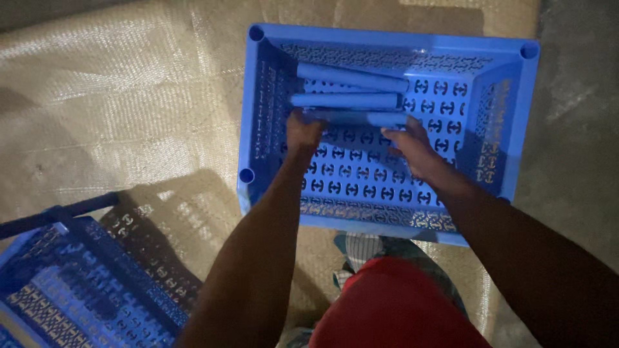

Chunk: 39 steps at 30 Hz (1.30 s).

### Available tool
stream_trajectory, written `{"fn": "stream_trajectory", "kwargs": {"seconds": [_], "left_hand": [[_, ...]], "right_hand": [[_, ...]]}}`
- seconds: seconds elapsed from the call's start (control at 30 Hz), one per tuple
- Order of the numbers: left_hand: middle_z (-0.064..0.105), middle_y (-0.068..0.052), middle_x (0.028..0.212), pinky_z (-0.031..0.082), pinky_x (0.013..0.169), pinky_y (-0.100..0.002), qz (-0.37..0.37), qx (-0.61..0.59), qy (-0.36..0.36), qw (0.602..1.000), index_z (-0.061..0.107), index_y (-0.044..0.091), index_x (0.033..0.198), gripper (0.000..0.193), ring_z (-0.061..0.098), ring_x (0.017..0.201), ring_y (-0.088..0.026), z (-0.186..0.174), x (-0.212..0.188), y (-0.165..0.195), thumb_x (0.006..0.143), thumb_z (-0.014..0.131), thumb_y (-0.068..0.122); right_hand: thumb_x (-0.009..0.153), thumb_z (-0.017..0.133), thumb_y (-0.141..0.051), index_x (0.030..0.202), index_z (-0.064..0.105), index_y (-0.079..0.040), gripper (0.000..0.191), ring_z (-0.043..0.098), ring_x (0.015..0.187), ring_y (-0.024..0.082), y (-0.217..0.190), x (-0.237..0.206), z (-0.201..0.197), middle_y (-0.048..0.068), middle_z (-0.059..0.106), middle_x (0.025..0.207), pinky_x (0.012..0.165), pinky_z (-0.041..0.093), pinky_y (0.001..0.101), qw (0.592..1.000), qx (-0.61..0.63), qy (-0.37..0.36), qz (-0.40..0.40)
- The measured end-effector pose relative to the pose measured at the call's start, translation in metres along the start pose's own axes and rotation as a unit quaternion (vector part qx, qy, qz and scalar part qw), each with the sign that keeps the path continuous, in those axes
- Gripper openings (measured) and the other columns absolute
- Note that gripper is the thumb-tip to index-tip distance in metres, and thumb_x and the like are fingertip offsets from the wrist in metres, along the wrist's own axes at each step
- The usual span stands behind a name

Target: The person sits on the floor and assembles a blue plastic multi-tier storage rack, inserting plastic tube legs into the corner sockets of perforated basket trays and pressing each tray down onto the tubes to stack the tiers.

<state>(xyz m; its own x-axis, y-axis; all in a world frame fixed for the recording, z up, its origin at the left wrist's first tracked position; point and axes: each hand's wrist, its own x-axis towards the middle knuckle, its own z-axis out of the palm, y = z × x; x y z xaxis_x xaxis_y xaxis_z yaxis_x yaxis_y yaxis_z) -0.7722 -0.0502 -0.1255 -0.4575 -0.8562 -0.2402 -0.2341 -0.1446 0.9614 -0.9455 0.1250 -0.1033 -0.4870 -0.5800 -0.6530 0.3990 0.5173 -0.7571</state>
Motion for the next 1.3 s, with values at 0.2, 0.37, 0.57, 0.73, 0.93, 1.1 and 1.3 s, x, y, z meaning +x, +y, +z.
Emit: {"fn": "stream_trajectory", "kwargs": {"seconds": [0.2,0.37,0.57,0.73,0.93,1.1,1.3], "left_hand": [[0.071,-0.018,0.106,0.051,0.080,-0.038,0.047,0.199,0.129,0.970,0.070,-0.005,0.117,0.057,0.064,0.093,-0.023,-0.016,-0.013,0.038,0.069,0.090,0.017],[0.070,-0.019,0.103,0.055,0.077,-0.042,-0.120,0.041,0.136,0.982,0.055,-0.006,0.131,0.070,0.069,0.089,-0.029,-0.048,-0.034,0.050,0.072,0.078,0.025],[0.065,-0.024,0.116,0.050,0.093,-0.044,0.032,0.218,0.271,0.937,0.062,-0.005,0.125,0.063,0.063,0.105,-0.037,-0.112,-0.044,0.094,0.077,0.087,0.027],[0.065,-0.018,0.110,0.057,0.080,-0.041,-0.020,0.163,0.343,0.925,0.061,0.003,0.127,0.056,0.070,0.091,-0.031,-0.162,-0.104,0.164,0.077,0.080,0.019],[0.066,-0.014,0.101,0.060,0.074,-0.036,0.036,0.180,0.436,0.881,0.074,0.006,0.114,0.040,0.072,0.086,-0.026,-0.225,-0.201,0.233,0.076,0.086,0.013],[0.064,-0.012,0.100,0.062,0.073,-0.034,0.061,0.096,0.510,0.853,0.076,0.008,0.108,0.036,0.076,0.086,-0.022,-0.265,-0.288,0.272,0.073,0.085,0.013],[0.060,-0.018,0.102,0.056,0.076,-0.041,0.058,0.226,0.651,0.723,0.077,0.009,0.107,0.034,0.068,0.089,-0.032,-0.310,-0.387,0.325,0.074,0.087,0.009]], "right_hand": [[0.086,0.075,-0.022,0.125,0.059,-0.018,0.042,0.061,0.109,0.020,0.009,-0.005,0.001,0.001,0.067,0.116,0.082,0.052,0.0415,0.996,-0.013,0.045,0.072],[0.085,0.073,-0.020,0.126,0.064,-0.015,0.043,0.063,0.108,0.018,-0.011,-0.025,0.024,0.002,0.069,0.116,0.083,0.054,0.0401,1.000,-0.015,0.002,0.022],[0.092,0.068,-0.016,0.129,0.058,-0.008,0.039,0.064,0.110,0.021,-0.054,-0.026,0.059,0.007,0.065,0.114,0.092,0.058,0.0457,0.998,0.065,0.018,-0.015],[0.096,0.070,-0.015,0.118,0.063,0.004,0.029,0.072,0.101,0.029,-0.096,-0.023,0.100,0.014,0.068,0.108,0.091,0.061,0.0439,0.988,0.106,-0.058,-0.101],[0.094,0.069,-0.011,0.107,0.062,-0.005,0.016,0.072,0.099,0.027,-0.155,-0.054,0.180,0.010,0.070,0.105,0.094,0.061,0.0464,0.963,0.138,-0.192,-0.127],[0.096,0.067,-0.009,0.104,0.063,-0.005,0.010,0.070,0.100,0.026,-0.191,-0.117,0.268,0.009,0.068,0.105,0.099,0.059,0.0480,0.930,0.136,-0.308,-0.150],[0.090,0.061,0.000,0.100,0.061,-0.005,0.011,0.069,0.106,0.027,-0.212,-0.199,0.378,0.006,0.066,0.103,0.106,0.050,0.0520,0.847,0.141,-0.486,-0.166]]}}
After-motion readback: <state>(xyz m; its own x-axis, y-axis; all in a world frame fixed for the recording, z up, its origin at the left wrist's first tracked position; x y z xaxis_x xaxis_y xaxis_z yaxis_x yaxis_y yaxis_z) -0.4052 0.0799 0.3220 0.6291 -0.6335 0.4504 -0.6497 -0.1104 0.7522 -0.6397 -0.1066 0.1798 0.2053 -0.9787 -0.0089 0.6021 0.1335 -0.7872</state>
